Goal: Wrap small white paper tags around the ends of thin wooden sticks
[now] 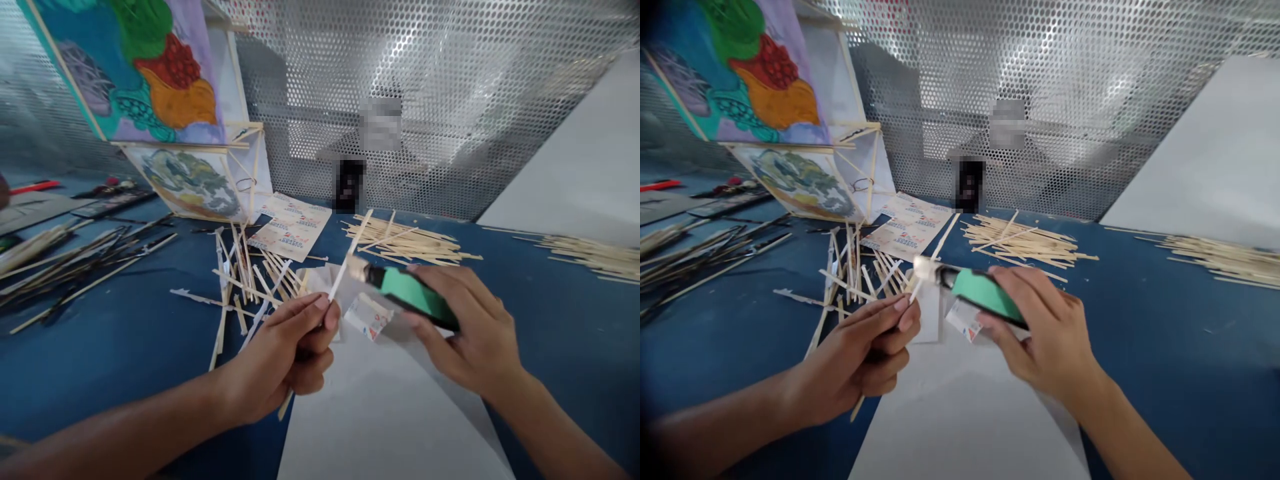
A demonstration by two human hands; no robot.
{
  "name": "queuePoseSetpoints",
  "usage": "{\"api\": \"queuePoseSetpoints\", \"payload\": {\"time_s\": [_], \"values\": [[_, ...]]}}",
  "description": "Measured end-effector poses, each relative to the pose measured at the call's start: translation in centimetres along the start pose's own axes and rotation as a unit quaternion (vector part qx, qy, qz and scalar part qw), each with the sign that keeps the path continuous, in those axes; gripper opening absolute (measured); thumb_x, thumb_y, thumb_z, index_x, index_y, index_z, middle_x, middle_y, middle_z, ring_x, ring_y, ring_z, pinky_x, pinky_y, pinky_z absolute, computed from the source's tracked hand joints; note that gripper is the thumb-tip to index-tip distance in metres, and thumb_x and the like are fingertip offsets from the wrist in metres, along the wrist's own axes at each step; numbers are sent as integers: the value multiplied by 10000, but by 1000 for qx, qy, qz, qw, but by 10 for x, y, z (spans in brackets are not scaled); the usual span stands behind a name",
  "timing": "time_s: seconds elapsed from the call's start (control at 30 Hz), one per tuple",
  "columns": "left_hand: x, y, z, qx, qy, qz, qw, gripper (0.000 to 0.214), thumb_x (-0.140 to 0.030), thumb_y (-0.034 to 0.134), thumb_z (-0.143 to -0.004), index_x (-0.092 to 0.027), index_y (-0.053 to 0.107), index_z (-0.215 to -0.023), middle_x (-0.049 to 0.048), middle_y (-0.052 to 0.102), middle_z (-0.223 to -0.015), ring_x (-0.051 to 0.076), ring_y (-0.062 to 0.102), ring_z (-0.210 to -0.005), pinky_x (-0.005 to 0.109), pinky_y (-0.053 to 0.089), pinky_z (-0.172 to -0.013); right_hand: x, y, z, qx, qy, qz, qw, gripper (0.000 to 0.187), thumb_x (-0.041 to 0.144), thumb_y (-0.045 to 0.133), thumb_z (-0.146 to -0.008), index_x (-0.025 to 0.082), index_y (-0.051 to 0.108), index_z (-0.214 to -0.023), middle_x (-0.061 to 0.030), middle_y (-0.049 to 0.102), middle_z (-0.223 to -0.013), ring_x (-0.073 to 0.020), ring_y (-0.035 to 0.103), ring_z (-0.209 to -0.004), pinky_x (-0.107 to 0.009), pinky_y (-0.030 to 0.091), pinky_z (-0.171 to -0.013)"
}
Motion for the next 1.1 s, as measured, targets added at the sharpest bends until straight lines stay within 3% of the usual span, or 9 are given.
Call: {"api": "queuePoseSetpoints", "payload": {"time_s": [0.1, 0.3, 0.53, 0.77, 0.83, 0.9, 0.97, 1.03, 1.1], "values": [[4, 0, 1, 15, -14, 8, 1000, 327, -385, 490, -1026, -200, 507, -757, -100, 200, -558, 37, 121, -398, 114, 159, -351, 9, 1, 3, 32, -31, 19, 999, 447, 349, 677, -898, 202, 559, -1303, -110, 724, -1143, -263, 712, -952, -355, 545, -784], [7, 0, 3, 24, -37, 16, 999, 348, -426, 527, -1009, -199, 504, -746, -100, 201, -566, 27, 107, -392, 108, 149, -343, -6, -2, 5, 4, 31, 56, 998, 373, 335, 615, -934, 212, 586, -1285, -114, 741, -1071, -259, 727, -869, -324, 523, -649], [5, 0, 2, 9, -22, 16, 1000, 337, -420, 562, -993, -200, 486, -750, -106, 248, -561, 22, 111, -382, 113, 140, -336, -3, 3, 5, 72, 19, -34, 997, 369, 361, 619, -939, 186, 596, -1263, -97, 741, -1067, -228, 728, -867, -298, 527, -658], [4, -3, -2, -41, -26, -9, 999, 317, -373, 474, -1029, -205, 456, -762, -108, 228, -563, 35, 88, -396, 131, 105, -344, -50, 1, 3, -33, 217, 102, 970, 387, 425, 539, -972, 170, 669, -1232, -121, 745, -1020, -300, 720, -896, -364, 514, -705], [1, -5, -5, -71, -31, -17, 997, 291, -337, 458, -1033, -208, 450, -772, -109, 204, -570, 42, 68, -407, 142, 83, -346, -39, 3, 0, -13, 169, 23, 985, 365, 400, 532, -977, 178, 657, -1238, -105, 740, -996, -261, 716, -870, -341, 519, -724], [-1, -6, -6, -74, -41, -22, 996, 279, -324, 452, -1033, -211, 442, -777, -109, 190, -576, 47, 59, -415, 150, 73, -347, -24, 9, -2, 66, 70, -57, 994, 362, 386, 544, -970, 188, 640, -1256, -92, 741, -1015, -222, 711, -836, -308, 519, -705], [-1, -5, -5, -56, -51, -22, 997, 280, -332, 446, -1033, -215, 438, -779, -109, 182, -575, 50, 55, -411, 156, 72, -345, -22, 16, -3, 131, 51, -63, 988, 380, 412, 541, -964, 189, 644, -1255, -97, 749, -1032, -220, 711, -815, -305, 512, -677], [-1, -4, -3, -36, -53, -19, 998, 295, -357, 439, -1035, -216, 437, -776, -109, 179, -571, 49, 53, -403, 158, 77, -342, -41, 20, -1, 121, 165, 24, 978, 403, 449, 490, -976, 183, 664, -1223, -117, 762, -999, -256, 713, -792, -334, 497, -649], [0, -2, -1, -24, -45, -21, 998, 302, -364, 439, -1036, -213, 445, -775, -109, 184, -569, 47, 58, -401, 156, 83, -344, -67, 21, 4, 103, 293, 124, 942, 428, 477, 445, -983, 191, 678, -1201, -131, 768, -976, -299, 711, -781, -360, 473, -616]]}}
Point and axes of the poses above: each hand's wrist, its own z-axis away from the middle knuckle, its own y-axis out of the palm, x = y × z, the point moved 1 cm from there along -z, towards the middle knuckle
